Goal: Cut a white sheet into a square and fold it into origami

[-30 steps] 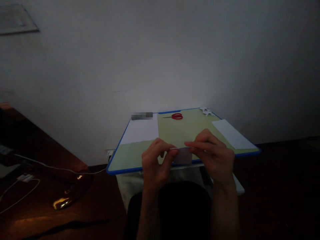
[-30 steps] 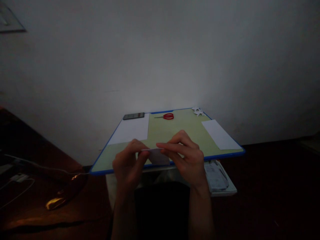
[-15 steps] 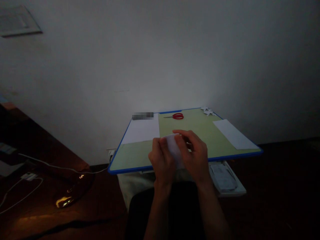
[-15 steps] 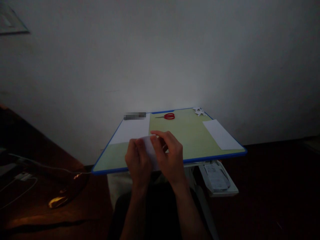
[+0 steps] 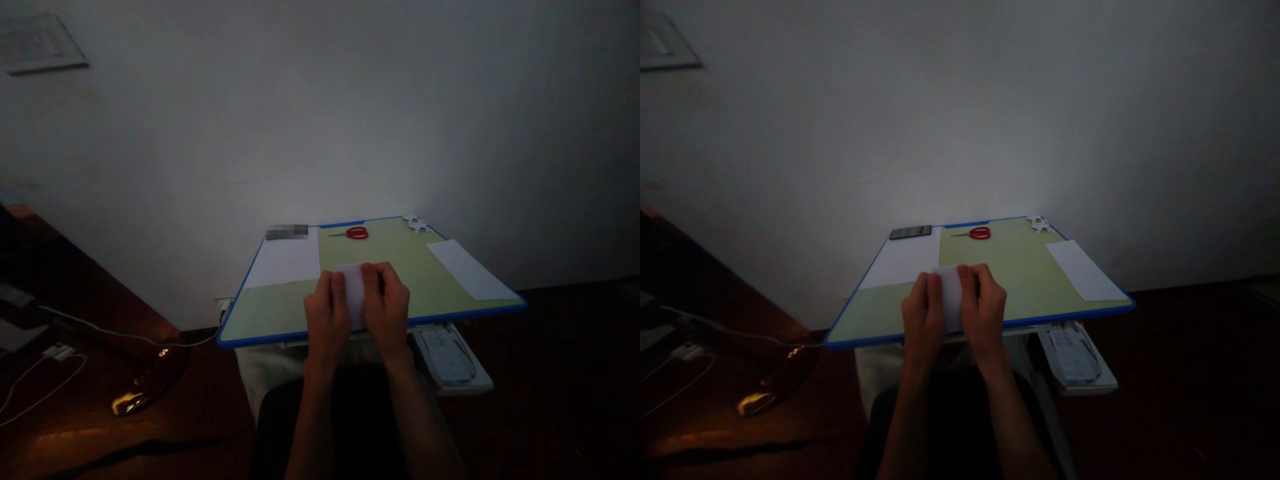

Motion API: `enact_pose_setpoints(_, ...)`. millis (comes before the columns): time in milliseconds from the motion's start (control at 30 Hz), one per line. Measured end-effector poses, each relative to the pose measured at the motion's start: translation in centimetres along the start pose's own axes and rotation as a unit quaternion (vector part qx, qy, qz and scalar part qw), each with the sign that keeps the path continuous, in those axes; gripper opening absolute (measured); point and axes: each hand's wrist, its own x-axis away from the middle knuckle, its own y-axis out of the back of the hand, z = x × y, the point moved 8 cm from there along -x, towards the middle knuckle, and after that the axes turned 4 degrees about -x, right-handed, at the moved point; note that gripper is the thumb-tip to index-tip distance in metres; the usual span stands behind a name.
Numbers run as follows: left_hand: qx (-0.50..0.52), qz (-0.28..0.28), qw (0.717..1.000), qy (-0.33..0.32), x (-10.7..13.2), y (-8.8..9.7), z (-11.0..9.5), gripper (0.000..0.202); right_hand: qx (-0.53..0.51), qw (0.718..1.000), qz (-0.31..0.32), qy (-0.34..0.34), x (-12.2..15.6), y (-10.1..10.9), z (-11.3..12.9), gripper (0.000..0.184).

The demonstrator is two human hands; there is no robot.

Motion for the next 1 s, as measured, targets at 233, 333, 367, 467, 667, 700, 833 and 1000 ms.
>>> enact_pose_setpoints(233, 0.010, 0.014, 1.000, 0.001, 0.2, -0.6, 0.1, 0.032, 0.008, 1.000, -0.016, 0.001, 0.3, 0.0, 0.0, 0.036)
enact_pose_setpoints(333, 0.016, 0.019, 1.000, 0.010, 0.3, -0.8, 0.1, 0.031, 0.007, 1.000, -0.025, 0.005, 0.4, 0.1, 0.0, 0.036)
enact_pose_setpoints(367, 0.019, 0.019, 1.000, 0.012, 0.4, -0.9, 0.1, 0.031, 0.006, 1.000, -0.029, 0.004, 0.4, 0.2, -0.1, 0.036)
enact_pose_setpoints(467, 0.015, 0.027, 1.000, 0.004, 0.3, -1.2, 0.1, 0.035, 0.009, 0.998, -0.062, -0.003, 0.3, 1.1, -0.5, 0.037)
enact_pose_setpoints(667, -0.007, 0.124, 0.992, -0.023, 0.4, -2.9, 0.1, 0.038, 0.014, 0.980, -0.196, -0.029, 0.1, 3.6, -1.1, 0.041)
enact_pose_setpoints(700, 0.002, 0.127, 0.992, -0.023, 0.4, -3.0, 0.1, 0.036, 0.010, 0.978, -0.204, -0.035, 0.0, 3.7, -1.1, 0.041)
enact_pose_setpoints(833, 0.019, 0.083, 0.996, -0.001, 0.1, -2.4, 1.0, 0.033, -0.041, 0.986, -0.150, -0.058, -0.5, 2.9, -1.3, 0.043)
enact_pose_setpoints(1000, 0.033, 0.032, 0.998, 0.045, -0.3, -1.2, 2.5, 0.037, -0.126, 0.987, 0.061, -0.085, -0.7, 0.2, -1.6, 0.032)
